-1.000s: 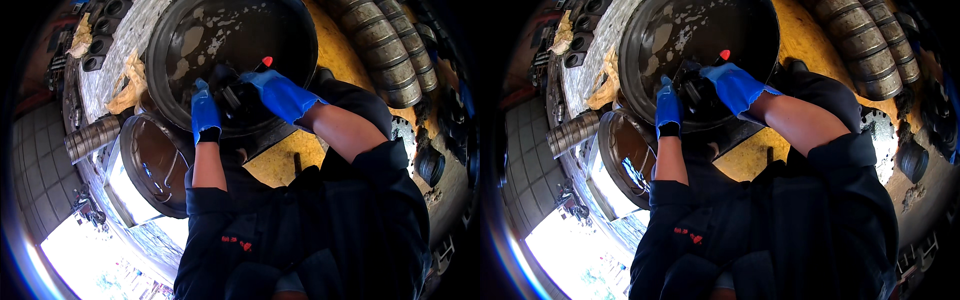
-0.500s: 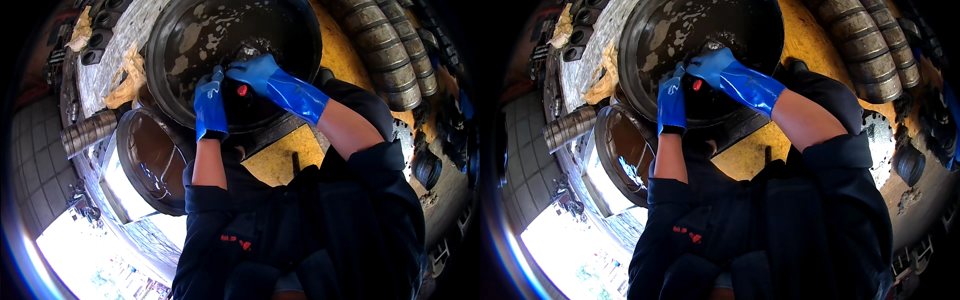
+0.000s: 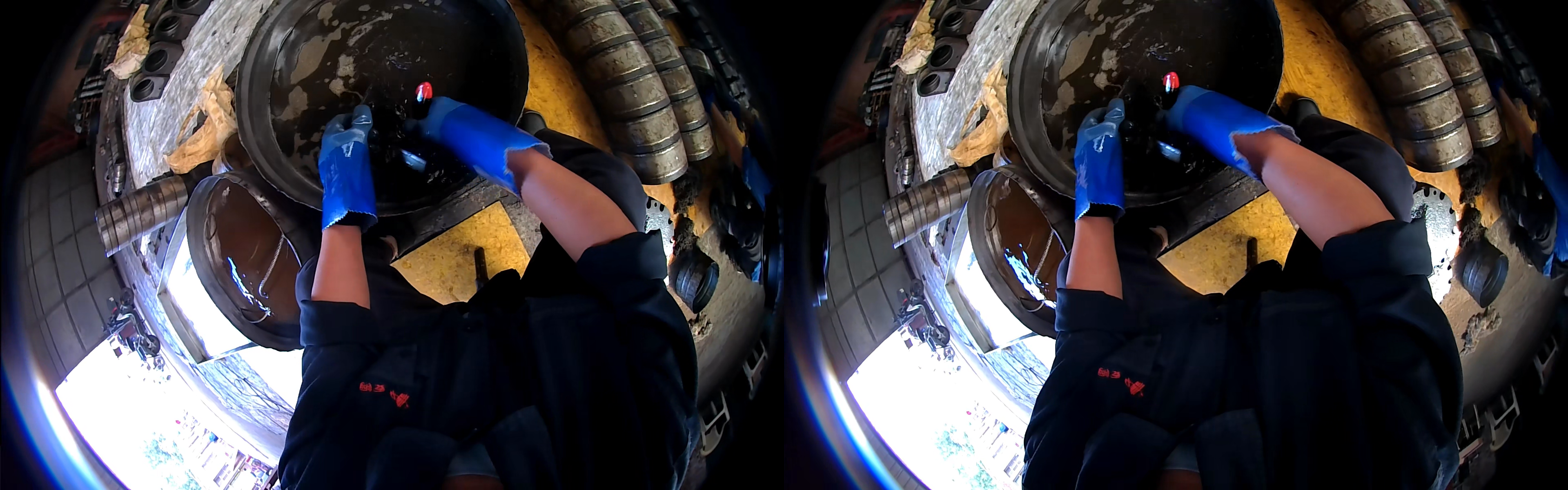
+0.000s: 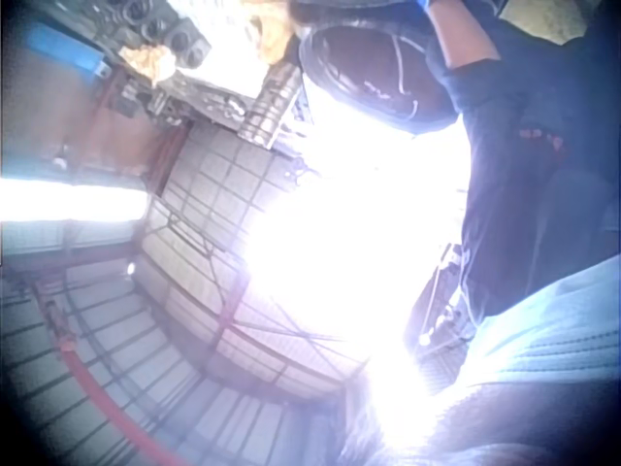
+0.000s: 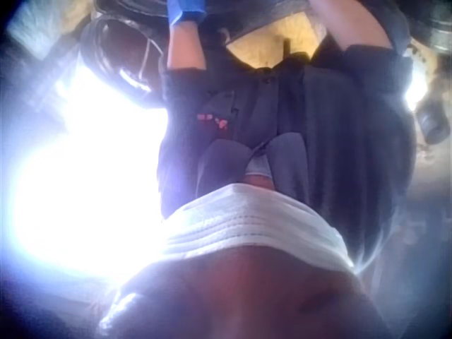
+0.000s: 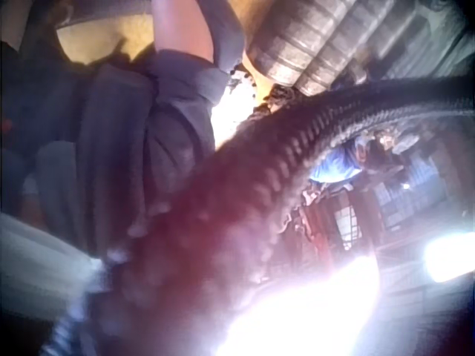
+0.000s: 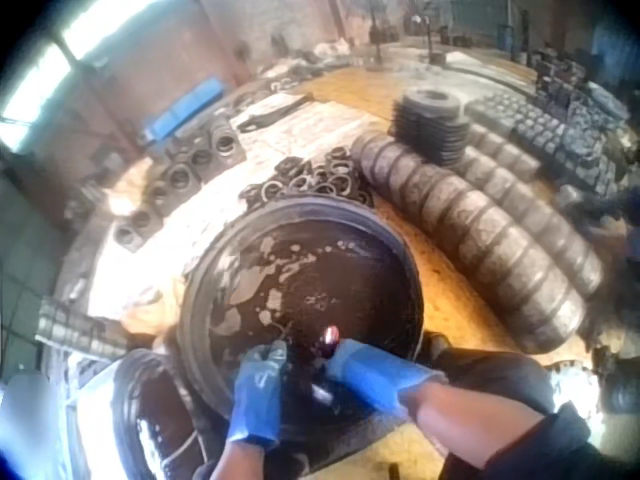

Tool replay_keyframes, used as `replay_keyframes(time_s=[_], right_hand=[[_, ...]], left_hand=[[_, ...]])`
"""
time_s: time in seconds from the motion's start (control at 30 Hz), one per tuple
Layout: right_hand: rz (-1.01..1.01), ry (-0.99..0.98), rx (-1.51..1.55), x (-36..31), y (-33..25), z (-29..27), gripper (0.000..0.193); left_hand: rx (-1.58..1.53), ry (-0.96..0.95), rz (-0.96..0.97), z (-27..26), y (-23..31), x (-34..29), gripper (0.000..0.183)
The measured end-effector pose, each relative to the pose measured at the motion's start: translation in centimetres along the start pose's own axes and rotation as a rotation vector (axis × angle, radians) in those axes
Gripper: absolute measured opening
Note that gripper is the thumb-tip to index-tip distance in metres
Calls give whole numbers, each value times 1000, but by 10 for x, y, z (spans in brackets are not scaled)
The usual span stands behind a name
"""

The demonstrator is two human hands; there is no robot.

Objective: The person cleans a metal part by dipping it into a large bucket of dark liquid and scrubbing the surface with a handheld brush.

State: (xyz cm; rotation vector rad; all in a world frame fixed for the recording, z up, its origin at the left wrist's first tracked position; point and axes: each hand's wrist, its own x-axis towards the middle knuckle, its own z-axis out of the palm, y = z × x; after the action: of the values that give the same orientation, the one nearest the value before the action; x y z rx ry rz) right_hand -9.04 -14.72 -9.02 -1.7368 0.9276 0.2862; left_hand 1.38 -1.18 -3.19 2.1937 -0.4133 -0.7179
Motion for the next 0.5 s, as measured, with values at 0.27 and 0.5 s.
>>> replay_keyframes(time_s=[0.27,0.5], right_hand=[[137,13,112,3,9,-4,42],[-88,40,-347,-20,-11,1,34]], left_hand=[[6,-33,-12,1,16,-10,41],[-16,-43,26,6,1,2,40]])
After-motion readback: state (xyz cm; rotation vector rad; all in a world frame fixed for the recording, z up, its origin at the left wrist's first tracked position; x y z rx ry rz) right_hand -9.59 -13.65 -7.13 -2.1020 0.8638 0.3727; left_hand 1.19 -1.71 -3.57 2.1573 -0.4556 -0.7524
